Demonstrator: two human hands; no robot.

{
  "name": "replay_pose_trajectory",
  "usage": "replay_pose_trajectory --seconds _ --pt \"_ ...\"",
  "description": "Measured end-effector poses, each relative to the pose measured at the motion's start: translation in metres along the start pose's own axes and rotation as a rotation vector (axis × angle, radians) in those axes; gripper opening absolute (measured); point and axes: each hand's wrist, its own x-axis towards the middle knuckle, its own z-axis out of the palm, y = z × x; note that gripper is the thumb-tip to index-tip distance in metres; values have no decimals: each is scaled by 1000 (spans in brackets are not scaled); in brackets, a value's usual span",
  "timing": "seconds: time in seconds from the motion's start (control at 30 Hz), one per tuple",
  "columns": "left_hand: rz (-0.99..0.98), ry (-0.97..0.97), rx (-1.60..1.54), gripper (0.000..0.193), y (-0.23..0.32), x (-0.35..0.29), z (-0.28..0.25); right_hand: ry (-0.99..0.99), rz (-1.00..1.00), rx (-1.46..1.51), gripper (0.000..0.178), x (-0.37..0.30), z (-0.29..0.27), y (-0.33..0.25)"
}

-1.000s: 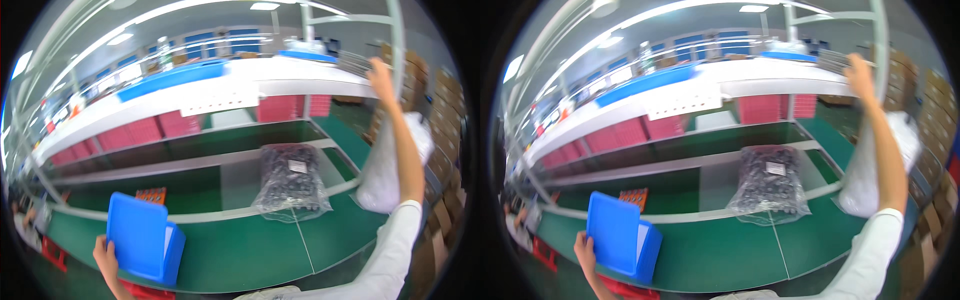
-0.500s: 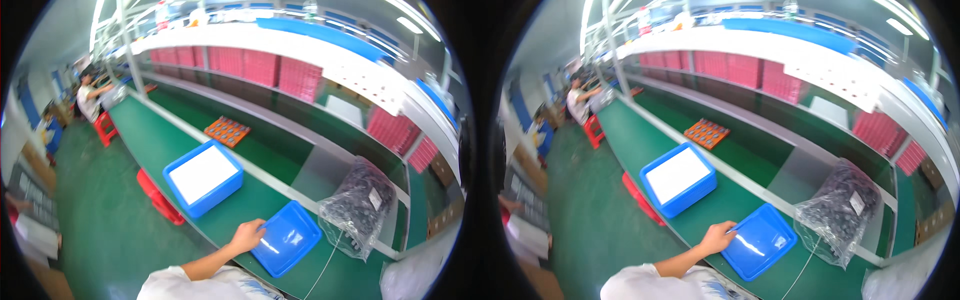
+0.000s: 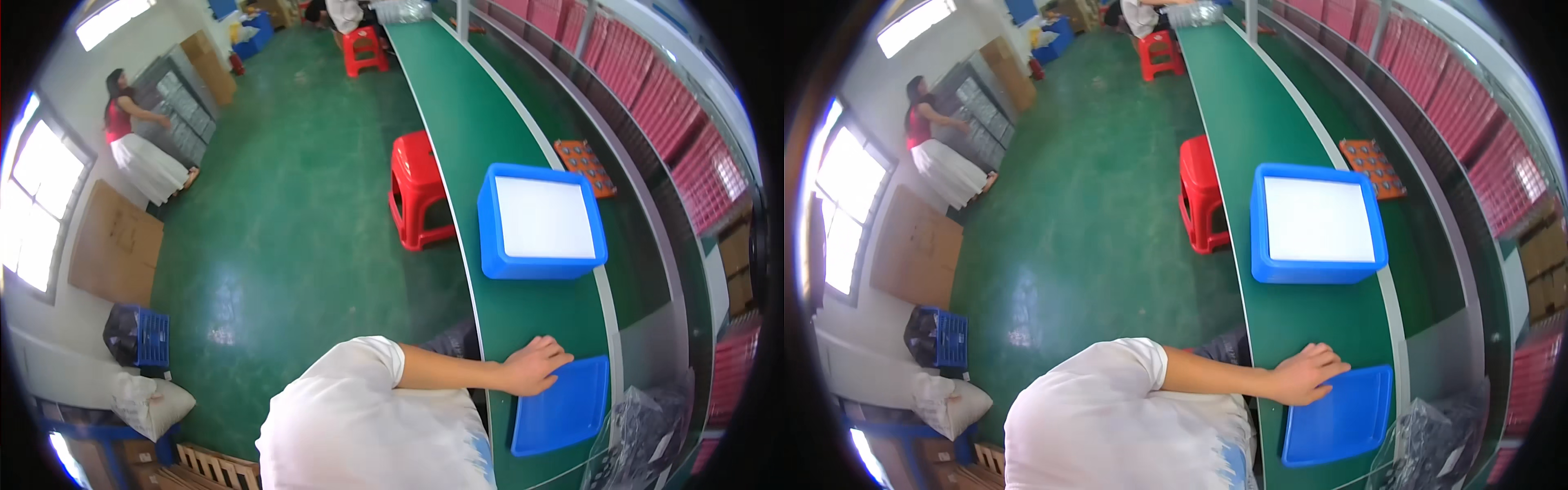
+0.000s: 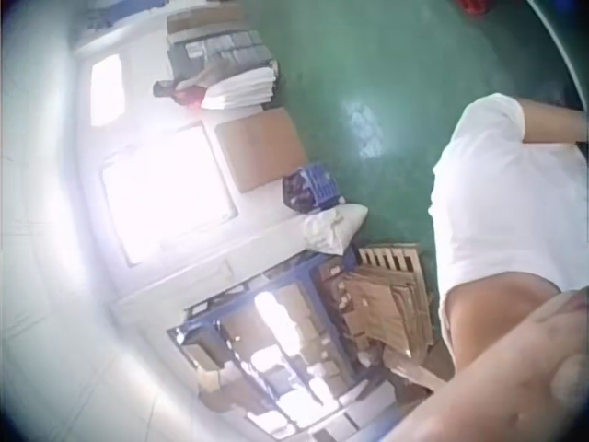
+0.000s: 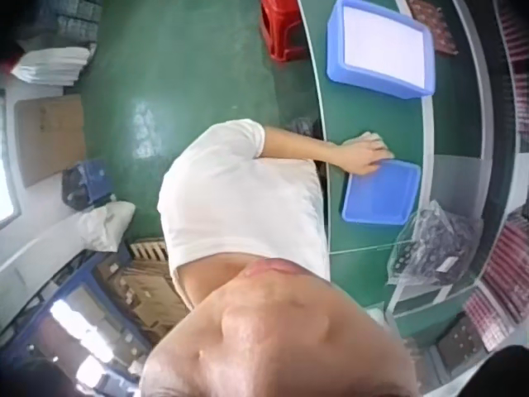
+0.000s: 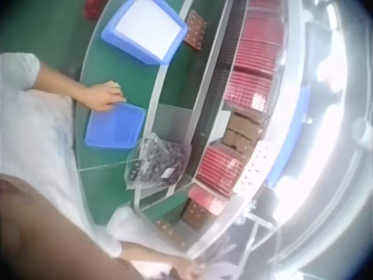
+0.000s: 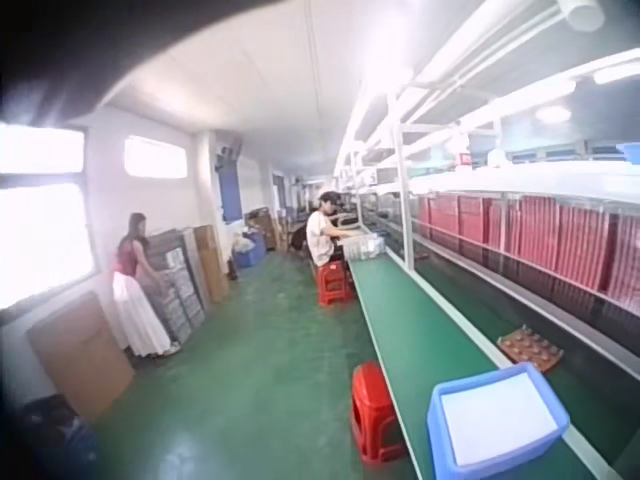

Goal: Assembling small electronic components into a tray on an assembly line.

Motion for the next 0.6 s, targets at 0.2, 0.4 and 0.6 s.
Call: replay_pose_trajectory --seconds 0.2,0.4,0.6 --pt "96 -56 78 35 -12 10 -39 101 249 -68 22 -161 -42 -224" --pt "-238 -211 -409 30 -19 29 -74 -494 674 56 26 -180 86 -298" --pt "119 -560 108 60 3 40 -58 -376 794 207 43 -204 84 -305"
